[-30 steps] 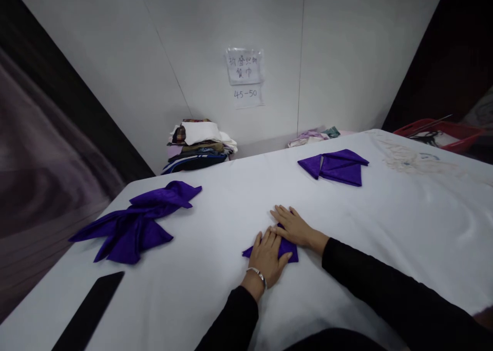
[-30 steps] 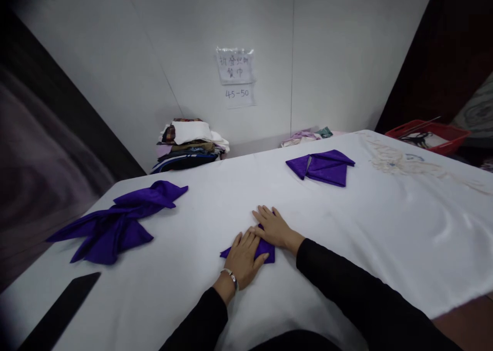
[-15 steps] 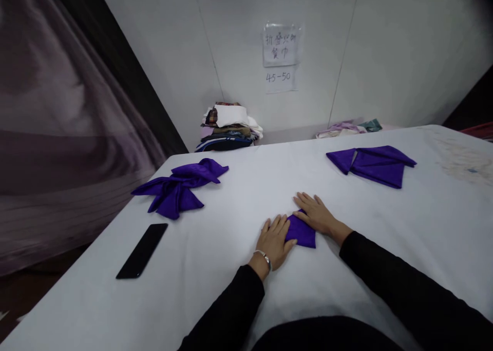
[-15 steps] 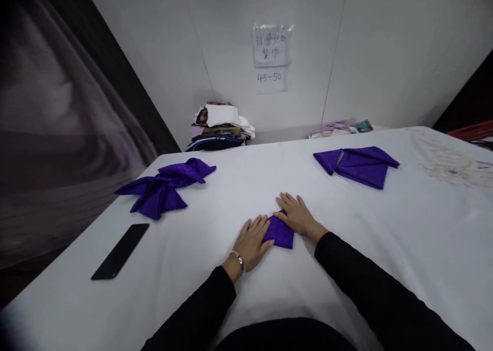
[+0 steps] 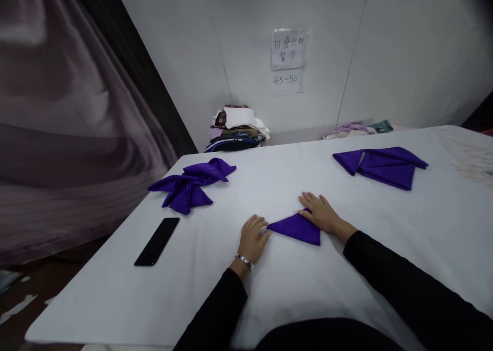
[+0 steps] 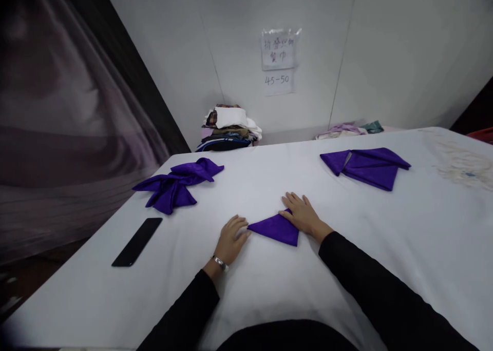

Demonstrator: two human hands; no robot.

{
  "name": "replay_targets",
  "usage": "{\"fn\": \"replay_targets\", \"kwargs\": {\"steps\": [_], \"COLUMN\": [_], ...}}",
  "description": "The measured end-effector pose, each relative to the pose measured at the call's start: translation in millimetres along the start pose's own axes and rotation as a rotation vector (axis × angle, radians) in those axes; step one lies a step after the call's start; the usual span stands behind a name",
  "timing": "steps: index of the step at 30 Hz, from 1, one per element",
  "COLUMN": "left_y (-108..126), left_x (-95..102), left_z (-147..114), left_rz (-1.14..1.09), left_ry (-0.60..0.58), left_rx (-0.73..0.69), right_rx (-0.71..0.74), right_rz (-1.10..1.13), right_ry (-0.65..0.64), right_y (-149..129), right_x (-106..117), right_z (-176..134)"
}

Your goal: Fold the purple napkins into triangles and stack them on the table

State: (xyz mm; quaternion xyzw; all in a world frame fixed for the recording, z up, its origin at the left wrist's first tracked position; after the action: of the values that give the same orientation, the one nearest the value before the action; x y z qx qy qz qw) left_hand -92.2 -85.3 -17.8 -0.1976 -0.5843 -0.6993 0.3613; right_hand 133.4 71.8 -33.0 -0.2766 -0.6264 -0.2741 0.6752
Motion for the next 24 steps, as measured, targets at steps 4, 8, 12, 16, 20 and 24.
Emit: {"fn": "replay_targets", "kwargs": {"steps": [4,8,12,16,20,24], "left_y": [2.6,-2.4,-13.5,-21.2,-26.4,-37.6], "left_x": [-3.0,-3.2,-3.7,-4.1,-4.7,-8.5], "left_z": [8.9,15.6,24.7,31.3,32.9,34.7], "left_rz": [-0.043,-0.063,-0.091,-0.082,-0.022,0.063], "left_ry": [-0.011,-0.051,-0.126,-0.211,-0.267,-0.299], "left_rx": [0.0,-0.019,-0.073,-0.122,-0.193,-0.27], "right_rx": [-0.005,-0.018,-0.025,-0.028,-0.03,-0.041], "right_rz": [0.029,0.081,0.132,0.156,0.174,0.185], "right_ry": [-0.003,-0.031,-0.037,-0.02,-0.017,-0.022], "right_y": [0.2,-3.1,-6.3,-8.1,-9.3,-9.7], "right_x": [1.0,8.1,16.3,21.7,24.2,24.3], "right_z": [0.9,0.5,0.8,0.0,-0.5,0.4]}}
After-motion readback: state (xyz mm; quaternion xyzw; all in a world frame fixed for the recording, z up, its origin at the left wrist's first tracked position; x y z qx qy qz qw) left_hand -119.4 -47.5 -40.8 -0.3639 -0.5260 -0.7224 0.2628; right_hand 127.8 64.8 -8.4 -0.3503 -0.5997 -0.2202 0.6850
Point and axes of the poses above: each hand's wrist, its own z-axis towards the middle knuckle, its own x-axis out of the back of the hand, y = z × x, the point moved 1 cm from there along z, towards the middle knuckle, and after that the axes turned 11 degrees about -z, right-handed, at the moved point
